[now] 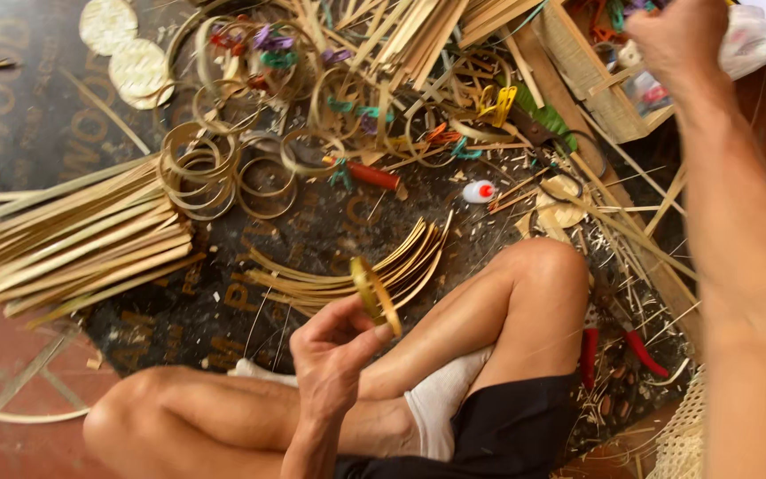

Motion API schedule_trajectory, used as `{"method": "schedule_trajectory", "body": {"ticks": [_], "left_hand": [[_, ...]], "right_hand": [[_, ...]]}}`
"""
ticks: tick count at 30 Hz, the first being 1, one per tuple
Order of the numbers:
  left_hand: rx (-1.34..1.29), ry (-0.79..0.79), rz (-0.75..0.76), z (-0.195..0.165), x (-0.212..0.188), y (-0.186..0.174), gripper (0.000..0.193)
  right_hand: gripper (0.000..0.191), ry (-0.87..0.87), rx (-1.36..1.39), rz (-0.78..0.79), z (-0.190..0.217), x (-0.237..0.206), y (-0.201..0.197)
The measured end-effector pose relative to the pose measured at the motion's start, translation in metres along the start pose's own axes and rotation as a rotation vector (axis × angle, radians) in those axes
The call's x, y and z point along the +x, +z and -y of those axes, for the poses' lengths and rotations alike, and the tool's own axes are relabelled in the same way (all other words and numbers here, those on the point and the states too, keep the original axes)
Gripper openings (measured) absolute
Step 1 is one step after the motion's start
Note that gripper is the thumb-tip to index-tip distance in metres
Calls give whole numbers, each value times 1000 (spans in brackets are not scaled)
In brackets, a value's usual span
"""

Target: The person sits on the floor and wraps thin bamboo strips around a gray cylindrical mold, bending them into rings. They apply glue from a squeeze bottle to join the strip ends, press the joints, and use plastic clips to hold the formed bamboo rings while they set.

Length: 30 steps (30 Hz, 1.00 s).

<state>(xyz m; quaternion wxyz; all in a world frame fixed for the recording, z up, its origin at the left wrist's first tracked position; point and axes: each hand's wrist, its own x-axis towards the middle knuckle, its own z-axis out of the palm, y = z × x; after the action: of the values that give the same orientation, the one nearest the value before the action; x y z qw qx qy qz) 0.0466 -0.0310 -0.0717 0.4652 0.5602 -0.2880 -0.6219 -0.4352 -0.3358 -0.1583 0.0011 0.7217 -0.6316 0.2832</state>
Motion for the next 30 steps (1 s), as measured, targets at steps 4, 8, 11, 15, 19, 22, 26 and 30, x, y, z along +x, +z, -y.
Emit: {"method": "schedule_trajectory", "body": {"ticks": [4, 8, 11, 15, 19, 22, 26, 30], "left_hand": [[164, 61, 78, 1, -16, -2, 42], [-103, 94, 240, 4, -43, 0, 40], [-97, 149, 323, -1, -69, -3, 40], [75, 256, 328, -9, -94, -7, 35], [65, 286, 334, -15, -107, -12, 35], [45, 254, 350, -17, -114, -17, 35], [6, 187, 362, -16, -115, -18, 34], [-32, 237, 380, -12, -114, -14, 35]], "right_hand": [[16, 194, 624, 308, 97, -72, -63], [29, -72, 420, 573, 233, -151, -143], [30, -322, 748, 665, 312, -181, -177], [27, -403, 769, 716, 357, -190, -194], [23, -483, 736, 677, 367, -192, -200], [22, -518, 719, 626, 372, -193, -204], [19, -502, 695, 663, 379, -193, -206], [20, -546, 680, 643, 383, -194, -204]]}}
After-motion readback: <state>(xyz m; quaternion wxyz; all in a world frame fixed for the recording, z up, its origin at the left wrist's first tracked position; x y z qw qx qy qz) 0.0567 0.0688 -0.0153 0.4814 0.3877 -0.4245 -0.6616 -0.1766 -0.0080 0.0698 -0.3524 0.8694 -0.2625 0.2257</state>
